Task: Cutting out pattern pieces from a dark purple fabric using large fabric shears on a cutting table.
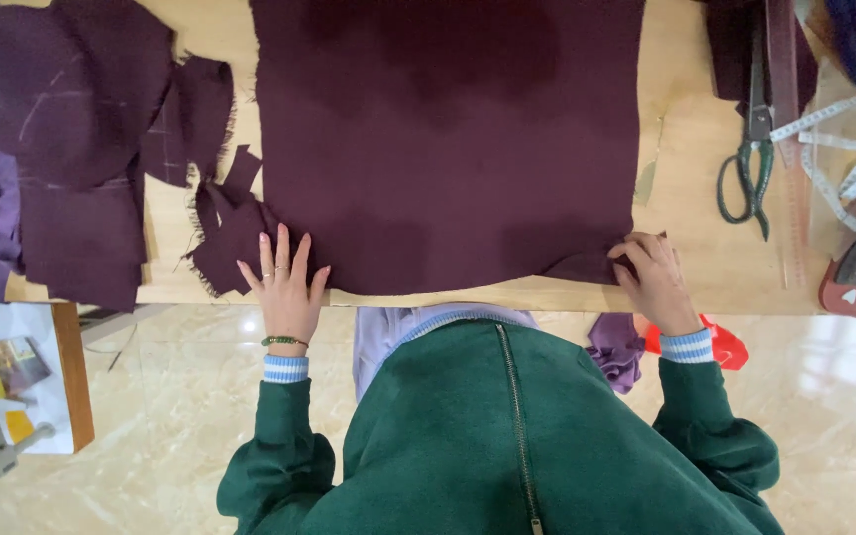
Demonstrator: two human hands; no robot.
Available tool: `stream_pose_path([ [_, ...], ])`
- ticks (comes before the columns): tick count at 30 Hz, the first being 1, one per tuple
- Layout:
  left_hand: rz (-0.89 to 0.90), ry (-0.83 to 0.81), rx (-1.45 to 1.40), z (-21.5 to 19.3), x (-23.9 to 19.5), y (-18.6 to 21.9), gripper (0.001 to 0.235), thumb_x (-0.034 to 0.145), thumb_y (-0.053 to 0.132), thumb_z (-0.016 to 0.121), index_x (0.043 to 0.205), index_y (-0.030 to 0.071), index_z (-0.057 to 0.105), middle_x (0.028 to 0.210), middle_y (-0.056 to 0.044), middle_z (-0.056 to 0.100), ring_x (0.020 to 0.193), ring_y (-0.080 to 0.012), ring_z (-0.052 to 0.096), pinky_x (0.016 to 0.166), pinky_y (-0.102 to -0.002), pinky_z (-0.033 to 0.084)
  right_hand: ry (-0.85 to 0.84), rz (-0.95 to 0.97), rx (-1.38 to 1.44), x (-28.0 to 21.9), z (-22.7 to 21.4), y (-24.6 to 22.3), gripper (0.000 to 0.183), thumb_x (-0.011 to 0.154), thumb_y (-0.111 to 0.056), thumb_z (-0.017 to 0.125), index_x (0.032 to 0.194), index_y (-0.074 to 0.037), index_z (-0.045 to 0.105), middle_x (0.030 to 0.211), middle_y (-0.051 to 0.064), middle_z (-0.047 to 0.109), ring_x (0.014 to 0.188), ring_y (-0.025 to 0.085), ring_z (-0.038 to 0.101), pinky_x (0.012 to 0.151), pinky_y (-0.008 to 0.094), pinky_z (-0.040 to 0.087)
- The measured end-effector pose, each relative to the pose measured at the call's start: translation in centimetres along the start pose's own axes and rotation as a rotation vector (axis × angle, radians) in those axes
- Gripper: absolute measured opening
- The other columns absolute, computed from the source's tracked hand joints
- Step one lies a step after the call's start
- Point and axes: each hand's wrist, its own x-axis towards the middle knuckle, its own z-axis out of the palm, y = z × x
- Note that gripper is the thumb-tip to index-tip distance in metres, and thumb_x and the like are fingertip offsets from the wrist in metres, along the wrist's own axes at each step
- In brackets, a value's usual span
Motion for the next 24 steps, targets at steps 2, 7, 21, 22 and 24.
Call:
stream_pose_path([
  [2, 0.001, 0.028, -0.005, -0.3, -0.1, -0.1, 0.053, 0.105, 0.053, 0.053, 0.15, 0.027, 0.052, 0.173, -0.001, 0.025, 0.159, -0.0279, 0.012, 0.12, -0.07, 0.005, 0.002, 0.053, 0.02, 0.9, -0.5, -0.4, 0.026, 0.096, -0.021, 0.067, 0.12, -0.03, 0.063, 0.133, -0.002, 0.056, 0.133, 0.023, 0.053, 0.1, 0.043, 0.047],
  [7, 0.024, 0.209, -0.014, -0.6, 0.2, -0.9, 0.034, 0.104, 0.045, 0.065, 0.131, 0.025, 0.069, 0.154, 0.001, 0.055, 0.155, -0.0284, 0.03, 0.122, -0.066, 0.011, -0.007, 0.029, 0.048, 1.3, -0.6, -0.5, 0.03, 0.094, -0.009, 0.065, 0.116, -0.029, 0.066, 0.123, 0.0, 0.06, 0.123, 0.027, 0.06, 0.099, 0.046, 0.049],
  [21, -0.481, 1.199, -0.401, 1.2, 14.4, -20.0, 0.035, 0.081, 0.021, 0.092, 0.103, 0.011, 0.066, 0.095, -0.016, 0.063, 0.091, -0.0364, 0.068, 0.084, -0.044, 0.052, 0.1, -0.003, 0.088, 2.0, -2.0, -2.0, 0.018, 0.104, -0.015, 0.066, 0.119, -0.023, 0.069, 0.132, 0.01, 0.06, 0.126, 0.036, 0.061, 0.102, 0.049, 0.049],
  [22, -0.679, 1.216, -1.1, 1.4, 15.0, -21.0, 0.056, 0.083, 0.018, 0.092, 0.122, 0.006, 0.053, 0.12, -0.02, 0.051, 0.097, -0.0409, 0.072, 0.09, -0.044, 0.061, 0.102, 0.002, 0.093, 2.0, -2.1, -2.2, 0.018, 0.104, -0.016, 0.066, 0.121, -0.023, 0.069, 0.132, 0.01, 0.06, 0.126, 0.037, 0.061, 0.102, 0.049, 0.049],
  [24, -0.846, 1.126, -1.814, 0.3, 15.4, -21.3, 0.078, 0.085, 0.016, 0.093, 0.141, 0.001, 0.04, 0.144, -0.024, 0.038, 0.103, -0.0454, 0.076, 0.097, -0.044, 0.069, 0.1, 0.005, 0.097, 1.8, -2.8, -3.2, 0.019, 0.105, -0.018, 0.066, 0.122, -0.024, 0.069, 0.133, 0.011, 0.059, 0.125, 0.037, 0.061, 0.103, 0.05, 0.049],
])
